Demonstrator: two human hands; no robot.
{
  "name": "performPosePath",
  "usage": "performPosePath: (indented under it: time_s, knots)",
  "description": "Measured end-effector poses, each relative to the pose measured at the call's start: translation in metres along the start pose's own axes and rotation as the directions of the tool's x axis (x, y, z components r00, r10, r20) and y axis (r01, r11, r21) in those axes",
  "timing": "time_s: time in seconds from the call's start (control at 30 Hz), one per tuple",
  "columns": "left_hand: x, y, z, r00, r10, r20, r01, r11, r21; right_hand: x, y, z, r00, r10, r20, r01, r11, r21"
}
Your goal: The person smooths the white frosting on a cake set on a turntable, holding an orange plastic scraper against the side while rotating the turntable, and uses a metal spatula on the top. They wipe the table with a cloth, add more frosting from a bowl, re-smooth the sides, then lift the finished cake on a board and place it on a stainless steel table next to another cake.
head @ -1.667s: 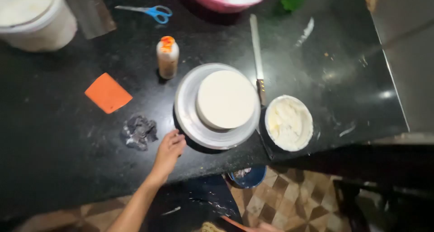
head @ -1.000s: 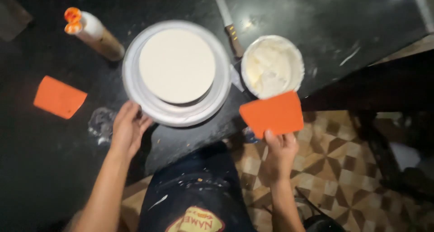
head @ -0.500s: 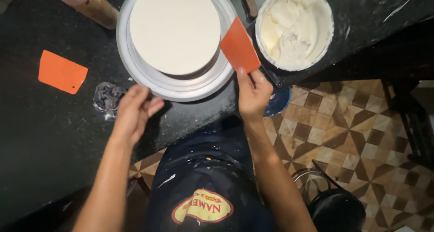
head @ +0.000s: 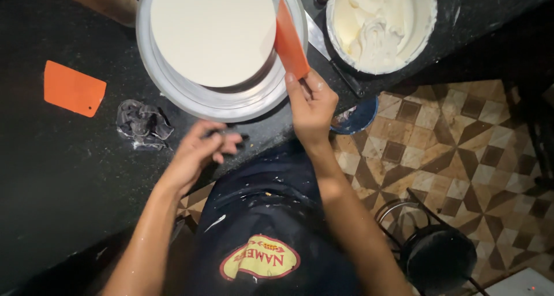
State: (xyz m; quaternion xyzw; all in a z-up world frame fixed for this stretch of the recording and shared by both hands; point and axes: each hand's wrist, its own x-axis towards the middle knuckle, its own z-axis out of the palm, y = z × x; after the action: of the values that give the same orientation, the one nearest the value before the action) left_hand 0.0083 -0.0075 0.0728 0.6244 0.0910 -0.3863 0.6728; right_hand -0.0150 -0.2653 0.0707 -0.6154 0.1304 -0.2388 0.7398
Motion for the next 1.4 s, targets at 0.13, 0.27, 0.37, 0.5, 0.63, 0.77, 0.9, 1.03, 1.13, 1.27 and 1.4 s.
performPosePath:
  time_s: [0.13, 0.27, 0.37, 0.5, 0.63, 0.77, 0.9, 1.03, 1.13, 1.27, 1.4]
  knots:
    - [-0.004, 0.011, -0.011, 0.948, -0.179, 0.262, 0.096, 0.949, 0.301, -0.008, 0.004, -0.003, 0.999, 0.040, -0.004, -0.040, 0.995, -0.091]
    - [0.009, 0.019, -0.021, 0.998, -0.006, -0.058, 0.022, 0.960, 0.280, -0.010, -0.005, 0.001, 1.000, 0.024, 0.020, -0.023, 0.999, -0.041]
    - [0.011, 0.015, -0.023, 0.944, 0.097, -0.315, -0.131, 0.987, -0.089, -0.012, -0.016, 0.005, 0.999, 0.026, 0.020, -0.024, 0.995, -0.099]
    - [0.003, 0.001, -0.010, 0.991, 0.058, -0.120, -0.083, 0.973, -0.215, -0.014, -0.024, 0.007, 0.999, 0.047, 0.022, -0.044, 0.992, -0.117]
    - [0.001, 0.005, -0.005, 0.948, -0.167, 0.271, 0.132, 0.981, 0.143, -0.019, -0.016, 0.006, 1.000, 0.005, 0.015, -0.002, 0.982, -0.187]
    - [0.012, 0.002, -0.029, 0.977, -0.143, 0.157, 0.098, 0.959, 0.266, -0.021, -0.023, 0.008, 1.000, 0.002, 0.015, 0.001, 0.980, -0.197]
    - [0.014, 0.002, -0.036, 0.977, 0.084, -0.197, -0.100, 0.992, -0.073, -0.025, -0.027, 0.009, 1.000, -0.018, -0.003, 0.017, 0.961, -0.276]
    - [0.004, -0.002, -0.022, 0.998, 0.062, 0.001, -0.061, 0.986, -0.154, -0.026, -0.030, 0.010, 0.999, -0.037, 0.011, 0.038, 0.949, -0.313]
    - [-0.003, 0.012, -0.010, 0.957, -0.123, 0.262, 0.085, 0.985, 0.152, -0.028, -0.028, 0.011, 0.999, -0.032, 0.008, 0.033, 0.956, -0.290]
    - [-0.003, 0.030, -0.007, 0.942, -0.264, 0.206, 0.161, 0.897, 0.412, -0.030, -0.029, 0.011, 0.999, -0.034, 0.016, 0.037, 0.966, -0.255]
    - [0.003, 0.037, -0.009, 0.980, -0.041, -0.195, 0.073, 0.985, 0.159, -0.031, -0.029, 0.012, 0.999, -0.032, 0.013, 0.034, 0.963, -0.268]
